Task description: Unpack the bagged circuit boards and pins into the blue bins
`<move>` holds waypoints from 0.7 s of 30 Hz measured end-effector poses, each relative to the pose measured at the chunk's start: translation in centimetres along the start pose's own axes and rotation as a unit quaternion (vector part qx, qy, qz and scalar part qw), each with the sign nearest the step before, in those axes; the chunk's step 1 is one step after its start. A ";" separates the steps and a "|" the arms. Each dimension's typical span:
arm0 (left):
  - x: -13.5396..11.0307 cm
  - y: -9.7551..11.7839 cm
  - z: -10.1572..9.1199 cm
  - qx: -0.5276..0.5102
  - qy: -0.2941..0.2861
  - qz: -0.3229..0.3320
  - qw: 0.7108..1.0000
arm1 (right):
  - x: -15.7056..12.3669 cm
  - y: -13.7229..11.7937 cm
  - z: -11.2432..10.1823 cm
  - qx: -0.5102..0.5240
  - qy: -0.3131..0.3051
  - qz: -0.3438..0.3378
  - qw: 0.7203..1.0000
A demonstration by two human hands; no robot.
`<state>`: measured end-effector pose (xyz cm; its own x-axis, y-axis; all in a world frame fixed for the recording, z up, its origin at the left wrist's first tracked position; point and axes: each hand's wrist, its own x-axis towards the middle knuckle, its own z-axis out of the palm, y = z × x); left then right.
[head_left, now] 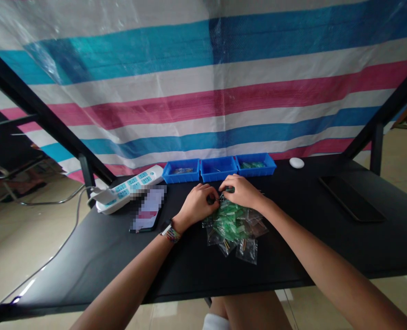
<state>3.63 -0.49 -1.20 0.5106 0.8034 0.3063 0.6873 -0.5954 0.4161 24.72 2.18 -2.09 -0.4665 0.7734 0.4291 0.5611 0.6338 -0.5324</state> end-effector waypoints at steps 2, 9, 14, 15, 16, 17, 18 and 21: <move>0.0 -0.2 0.2 -0.010 0.003 0.001 1.000 | -0.1 0.1 0.0 -0.011 -0.013 -0.010 1.000; 0.1 -0.6 0.5 -0.051 0.023 -0.011 0.998 | -0.2 -0.3 -0.6 0.013 -0.014 -0.005 1.000; 0.2 -0.1 0.2 -0.065 0.036 -0.010 0.997 | -0.1 -1.5 -1.4 0.061 0.000 -0.008 0.998; 0.2 0.0 0.2 -0.060 0.043 -0.009 0.997 | -0.1 -1.6 -1.4 0.069 0.002 -0.006 0.998; 0.2 0.2 0.1 -0.052 0.050 -0.007 0.997 | -0.1 -1.6 -1.4 0.075 0.004 -0.003 0.997; 0.2 0.3 0.0 -0.045 0.056 -0.007 0.997 | -0.1 -1.6 -1.3 0.080 0.006 0.000 0.997; 0.2 0.4 0.0 -0.039 0.061 -0.008 0.997 | -0.1 -1.6 -1.2 0.087 0.007 0.004 0.996; 0.2 0.5 -0.2 -0.044 0.071 -0.017 0.996 | -0.2 -1.4 -1.0 0.118 0.004 0.024 0.993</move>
<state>3.99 -0.63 -0.78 0.4045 0.8194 0.4061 0.6517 -0.5698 0.5006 24.67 1.16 -0.70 -0.4366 0.8036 0.4045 0.4060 0.5772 -0.7085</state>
